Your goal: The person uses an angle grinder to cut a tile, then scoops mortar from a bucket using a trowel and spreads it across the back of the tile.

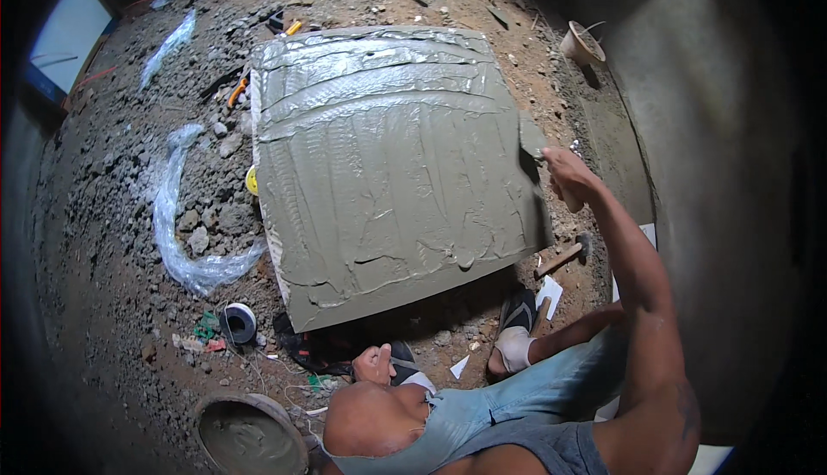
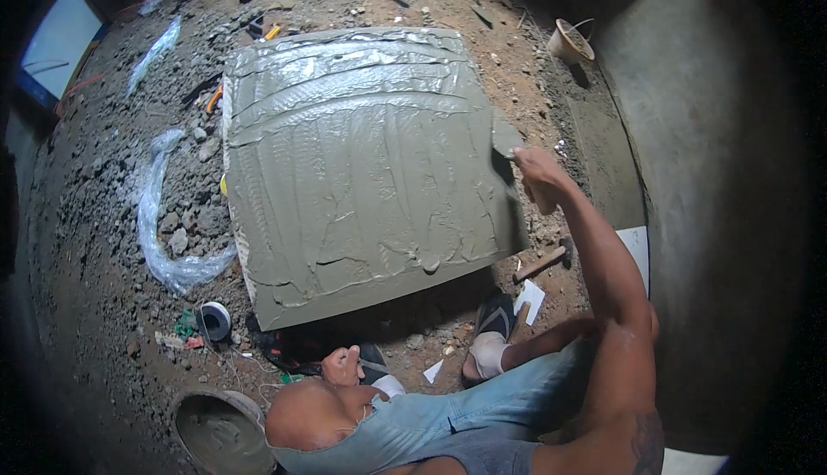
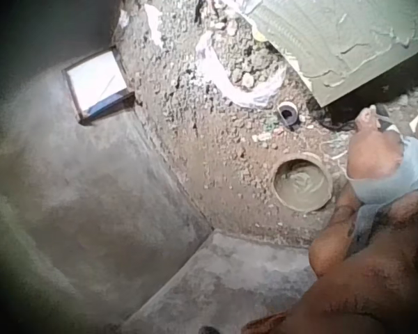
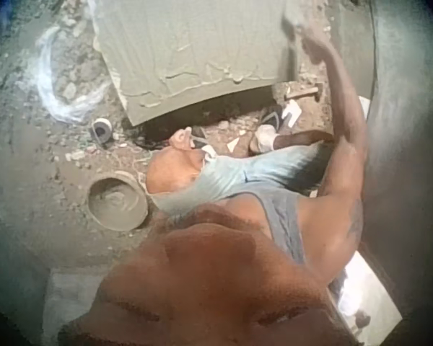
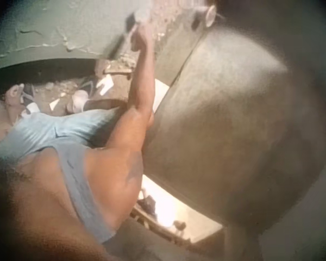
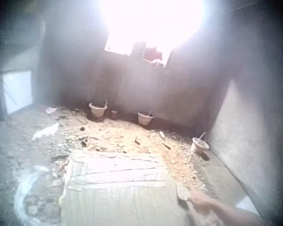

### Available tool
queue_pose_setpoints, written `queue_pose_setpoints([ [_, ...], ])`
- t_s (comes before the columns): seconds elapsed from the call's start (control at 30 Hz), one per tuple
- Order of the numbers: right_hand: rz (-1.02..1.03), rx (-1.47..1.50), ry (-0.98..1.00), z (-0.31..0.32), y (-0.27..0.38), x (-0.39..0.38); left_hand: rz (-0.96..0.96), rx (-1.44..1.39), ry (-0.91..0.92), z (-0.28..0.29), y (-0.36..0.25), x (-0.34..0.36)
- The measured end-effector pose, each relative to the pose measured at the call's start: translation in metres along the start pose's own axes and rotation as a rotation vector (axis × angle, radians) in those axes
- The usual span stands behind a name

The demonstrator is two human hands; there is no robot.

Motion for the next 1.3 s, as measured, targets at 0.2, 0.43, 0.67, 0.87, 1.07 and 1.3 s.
queue_pose_setpoints([
  [0.2,0.043,0.173,0.244,-0.087,0.074,-0.056,-0.106,0.117,-0.049,0.008,-0.005,0.001],
  [0.43,0.906,-0.371,0.553,-0.220,0.215,-0.168,-0.030,0.038,-0.077,-0.002,-0.006,-0.002],
  [0.67,0.819,-0.313,0.279,-0.165,0.141,-0.135,-0.006,0.034,-0.063,-0.004,0.001,0.001],
  [0.87,0.337,-0.279,-0.047,-0.049,-0.018,-0.064,0.014,0.071,-0.022,-0.003,-0.001,0.001],
  [1.07,0.033,-0.033,0.082,-0.072,-0.034,-0.090,0.014,0.126,0.047,-0.001,-0.003,0.003],
  [1.3,0.635,-0.252,0.549,-0.217,0.113,-0.212,0.026,0.143,-0.021,-0.003,-0.006,0.003],
])
Point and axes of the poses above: each hand's wrist, its own x-axis towards the middle knuckle, its own z-axis out of the back of the hand, y = z × x, the point moved 5 cm from there along x, towards the middle knuckle, and after that the axes turned 6 degrees about -y, right-handed, at the moved point
